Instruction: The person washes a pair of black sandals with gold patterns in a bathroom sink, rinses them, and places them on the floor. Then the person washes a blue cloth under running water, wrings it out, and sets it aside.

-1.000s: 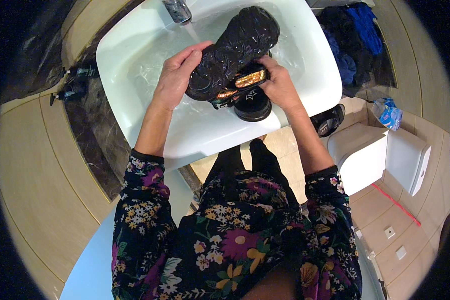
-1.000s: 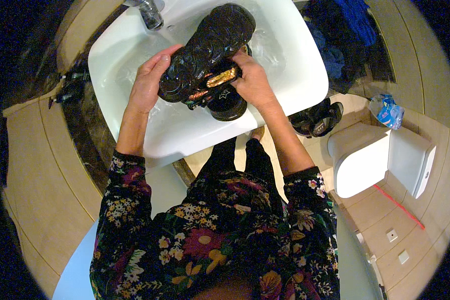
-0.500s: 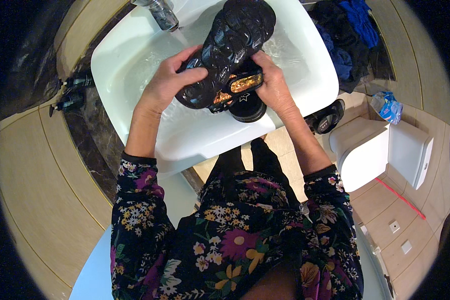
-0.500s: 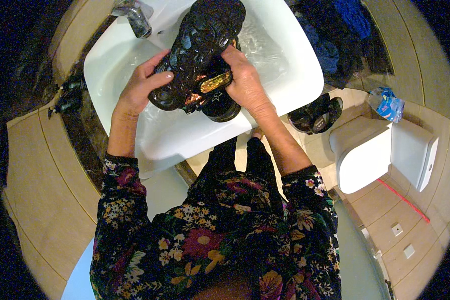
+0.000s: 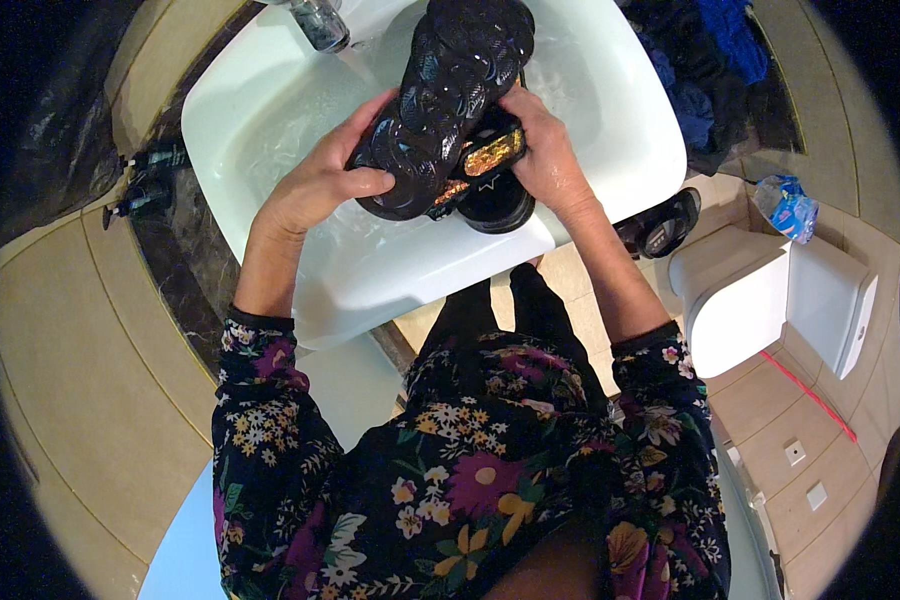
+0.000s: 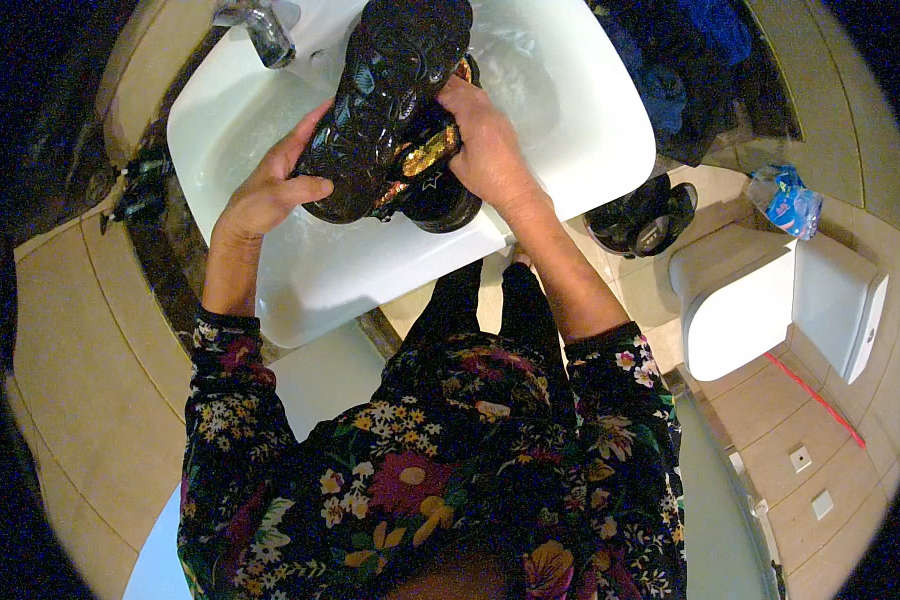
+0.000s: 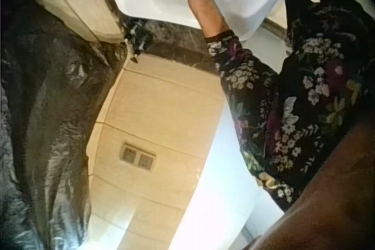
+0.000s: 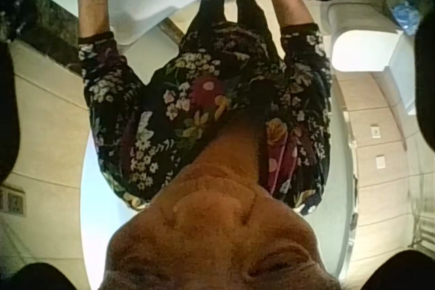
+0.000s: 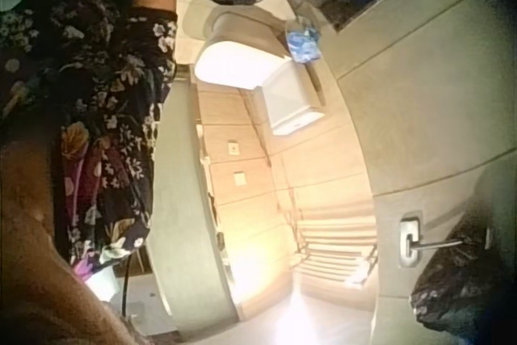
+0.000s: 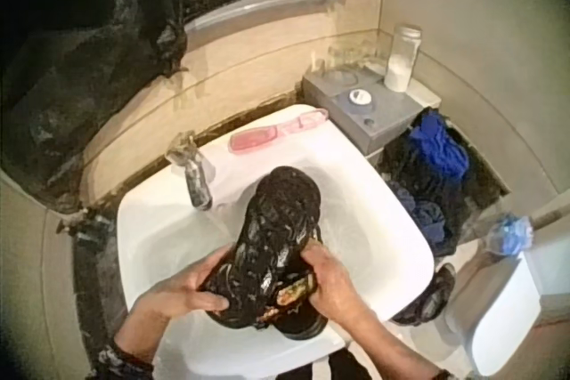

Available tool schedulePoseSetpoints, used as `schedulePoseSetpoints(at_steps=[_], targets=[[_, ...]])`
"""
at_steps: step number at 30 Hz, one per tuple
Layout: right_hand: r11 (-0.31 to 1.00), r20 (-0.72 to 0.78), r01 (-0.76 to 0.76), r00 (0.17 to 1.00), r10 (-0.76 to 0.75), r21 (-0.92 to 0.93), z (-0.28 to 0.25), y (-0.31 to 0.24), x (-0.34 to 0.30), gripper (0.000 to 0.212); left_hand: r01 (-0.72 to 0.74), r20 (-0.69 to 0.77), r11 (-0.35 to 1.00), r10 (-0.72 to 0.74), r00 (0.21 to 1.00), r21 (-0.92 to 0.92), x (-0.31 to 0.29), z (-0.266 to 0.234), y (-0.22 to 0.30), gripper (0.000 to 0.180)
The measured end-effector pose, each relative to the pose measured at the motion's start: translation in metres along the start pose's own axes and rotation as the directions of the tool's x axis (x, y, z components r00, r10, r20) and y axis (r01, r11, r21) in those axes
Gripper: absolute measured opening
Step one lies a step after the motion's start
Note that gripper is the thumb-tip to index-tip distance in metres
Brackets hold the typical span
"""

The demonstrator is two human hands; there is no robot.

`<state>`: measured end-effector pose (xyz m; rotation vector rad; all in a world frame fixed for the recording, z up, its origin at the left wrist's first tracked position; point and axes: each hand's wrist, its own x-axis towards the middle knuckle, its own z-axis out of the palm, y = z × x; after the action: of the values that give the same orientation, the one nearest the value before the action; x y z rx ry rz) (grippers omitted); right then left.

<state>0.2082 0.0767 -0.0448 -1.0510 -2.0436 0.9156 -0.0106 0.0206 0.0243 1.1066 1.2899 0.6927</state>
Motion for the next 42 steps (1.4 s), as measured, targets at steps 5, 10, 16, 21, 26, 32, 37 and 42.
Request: schedulePoseSetpoints(at_steps=[5, 10, 16, 21, 26, 32, 37, 42], targets=[[1.0, 0.006, 0.014, 1.0, -0.014, 0.007, -0.002, -0.001, 0.0, 0.041, -0.029, 0.011, 0.994, 0.03, 0.999, -0.108, -0.001, 0.005, -0.001, 0.081], [0.999, 0.0, -0.006, 1.0, 0.007, -0.035, -0.003, 0.003, -0.001, 0.04, -0.024, -0.004, 0.987, 0.023, 1.0, -0.161, 0.001, 0.01, -0.004, 0.082], [0.997, -0.012, 0.015, 1.0, -0.014, 0.078, -0.007, -0.01, -0.001, 0.048, -0.025, -0.049, 0.983, 0.016, 0.999, -0.183, 0.004, -0.001, -0.007, 0.063], [0.999, 0.008, 0.018, 1.0, -0.018, 0.041, 0.001, -0.002, -0.004, 0.052, 0.196, -0.282, 0.98, -0.177, 0.943, 0.04, 0.037, 0.01, 0.021, 0.054], [0.998, 0.014, 0.047, 0.999, -0.048, 0.041, 0.002, 0.0, -0.006, 0.047, 0.01, -0.199, 0.996, 0.008, 0.98, 0.089, 0.042, 0.017, 0.027, 0.048], [0.994, -0.028, 0.085, 0.996, -0.083, 0.064, -0.002, -0.011, -0.003, 0.043, -0.04, -0.207, 0.999, 0.037, 0.978, -0.007, 0.038, 0.021, 0.023, 0.042], [0.999, 0.071, 0.001, 0.997, -0.004, 0.034, -0.003, -0.002, -0.003, 0.04, -0.104, -0.22, 0.989, 0.079, 0.972, -0.101, 0.042, 0.029, 0.01, 0.037], [0.989, 0.214, -0.028, 0.977, -0.004, 0.147, -0.026, -0.008, -0.005, 0.045, -0.03, -0.176, 0.942, -0.031, 0.984, -0.335, 0.033, 0.022, 0.005, 0.037]])
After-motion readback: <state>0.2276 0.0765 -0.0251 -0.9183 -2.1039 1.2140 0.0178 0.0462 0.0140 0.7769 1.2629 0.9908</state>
